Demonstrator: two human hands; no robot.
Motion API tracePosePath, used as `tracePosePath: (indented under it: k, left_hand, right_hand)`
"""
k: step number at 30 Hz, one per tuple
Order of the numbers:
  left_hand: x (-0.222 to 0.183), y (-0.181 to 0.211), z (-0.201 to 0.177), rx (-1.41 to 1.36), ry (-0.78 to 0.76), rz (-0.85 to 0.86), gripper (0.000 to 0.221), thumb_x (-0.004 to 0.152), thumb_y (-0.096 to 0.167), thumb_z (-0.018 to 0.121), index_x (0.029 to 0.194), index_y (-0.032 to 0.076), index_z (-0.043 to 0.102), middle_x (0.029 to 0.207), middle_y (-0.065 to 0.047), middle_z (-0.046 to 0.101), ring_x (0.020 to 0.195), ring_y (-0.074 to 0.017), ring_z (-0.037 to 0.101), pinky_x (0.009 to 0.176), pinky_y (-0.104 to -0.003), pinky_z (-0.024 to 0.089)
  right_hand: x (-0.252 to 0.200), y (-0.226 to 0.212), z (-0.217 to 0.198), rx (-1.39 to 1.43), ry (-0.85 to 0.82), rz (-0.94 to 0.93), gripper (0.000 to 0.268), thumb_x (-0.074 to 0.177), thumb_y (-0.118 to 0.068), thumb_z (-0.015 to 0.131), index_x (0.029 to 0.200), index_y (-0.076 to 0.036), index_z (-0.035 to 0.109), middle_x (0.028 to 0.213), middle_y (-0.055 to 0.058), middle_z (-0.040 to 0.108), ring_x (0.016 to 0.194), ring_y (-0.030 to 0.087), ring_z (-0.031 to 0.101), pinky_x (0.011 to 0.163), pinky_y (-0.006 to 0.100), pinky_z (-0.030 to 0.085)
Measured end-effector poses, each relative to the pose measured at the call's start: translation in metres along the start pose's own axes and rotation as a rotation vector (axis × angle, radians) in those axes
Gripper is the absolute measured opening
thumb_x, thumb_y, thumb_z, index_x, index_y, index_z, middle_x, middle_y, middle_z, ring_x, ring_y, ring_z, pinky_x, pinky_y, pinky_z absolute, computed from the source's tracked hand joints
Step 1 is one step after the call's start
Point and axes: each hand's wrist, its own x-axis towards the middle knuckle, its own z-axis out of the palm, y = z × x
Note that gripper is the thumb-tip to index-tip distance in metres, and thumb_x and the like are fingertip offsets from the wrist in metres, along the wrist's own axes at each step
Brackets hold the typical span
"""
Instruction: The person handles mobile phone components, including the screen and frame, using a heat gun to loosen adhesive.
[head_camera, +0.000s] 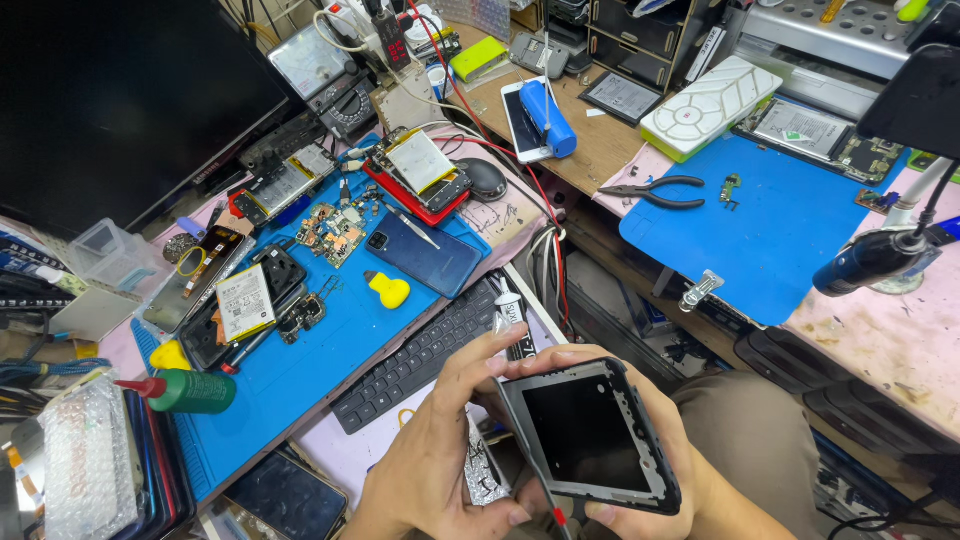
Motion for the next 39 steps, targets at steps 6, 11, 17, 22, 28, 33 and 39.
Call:
tracePosePath:
  k: [6, 11, 17, 22, 28, 33, 39]
  left_hand:
    - [0.004, -0.006, 0.003, 0.058, -0.015, 0.066, 0.106, 0.084, 0.043, 0.081, 0.166, 0.008, 0.024, 0.166, -0.026, 0.038, 0.155, -0.0411, 0.044, 0.128, -0.049, 0.040]
    - [0.011, -0.005, 0.003, 0.109, -0.052, 0.054, 0.108, 0.083, 0.042, 0.082, 0.168, 0.005, 0.026, 0.165, -0.025, 0.039, 0.156, -0.0397, 0.045, 0.128, -0.046, 0.039]
    - [0.017, -0.004, 0.003, 0.085, -0.032, 0.093, 0.103, 0.087, 0.044, 0.079, 0.168, 0.006, 0.028, 0.164, -0.025, 0.039, 0.154, -0.0405, 0.047, 0.129, -0.046, 0.040]
    - [0.014, -0.008, 0.007, 0.091, -0.022, 0.092, 0.092, 0.094, 0.050, 0.077, 0.164, 0.012, 0.030, 0.166, -0.026, 0.035, 0.155, -0.0418, 0.048, 0.130, -0.047, 0.041]
    - [0.009, -0.019, 0.003, 0.108, -0.028, 0.036, 0.098, 0.087, 0.053, 0.078, 0.165, 0.012, 0.037, 0.169, -0.027, 0.035, 0.158, -0.0453, 0.044, 0.130, -0.050, 0.038]
    - [0.008, -0.025, -0.004, 0.040, -0.073, 0.011, 0.096, 0.085, 0.050, 0.081, 0.163, 0.011, 0.041, 0.171, -0.027, 0.026, 0.161, -0.0477, 0.031, 0.130, -0.054, 0.031]
    - [0.001, -0.021, -0.002, 0.230, 0.032, -0.040, 0.080, 0.077, 0.041, 0.086, 0.148, 0.015, 0.061, 0.162, -0.022, 0.034, 0.153, -0.0445, 0.032, 0.126, -0.056, 0.027]
  right_hand:
    - [-0.015, 0.006, -0.010, -0.033, 0.032, 0.106, 0.093, 0.074, -0.023, 0.077, 0.151, 0.014, 0.041, 0.151, 0.029, 0.053, 0.142, 0.038, 0.057, 0.123, 0.049, 0.045]
    - [-0.030, 0.027, -0.012, -0.068, 0.056, 0.059, 0.106, 0.082, -0.020, 0.084, 0.159, 0.009, 0.016, 0.157, 0.027, 0.045, 0.145, 0.035, 0.051, 0.123, 0.048, 0.042]
    - [-0.037, 0.044, -0.024, 0.012, 0.065, 0.091, 0.103, 0.080, -0.019, 0.084, 0.160, 0.008, 0.025, 0.161, 0.022, 0.044, 0.147, 0.029, 0.048, 0.123, 0.045, 0.039]
    - [-0.030, 0.049, -0.026, 0.067, 0.121, 0.188, 0.109, 0.074, -0.015, 0.089, 0.160, 0.006, 0.025, 0.151, 0.023, 0.050, 0.136, 0.030, 0.054, 0.114, 0.047, 0.045]
    - [-0.007, 0.034, -0.021, 0.081, 0.025, 0.149, 0.101, 0.076, -0.014, 0.090, 0.156, 0.005, 0.031, 0.158, 0.022, 0.048, 0.148, 0.031, 0.049, 0.124, 0.046, 0.038]
    - [0.006, 0.023, -0.012, -0.057, 0.030, 0.189, 0.103, 0.069, -0.009, 0.093, 0.154, 0.007, 0.038, 0.150, 0.023, 0.053, 0.141, 0.031, 0.051, 0.122, 0.044, 0.036]
    - [0.012, 0.027, -0.003, -0.081, 0.105, 0.115, 0.098, 0.069, -0.005, 0.086, 0.153, 0.005, 0.038, 0.148, 0.020, 0.055, 0.143, 0.030, 0.051, 0.123, 0.043, 0.036]
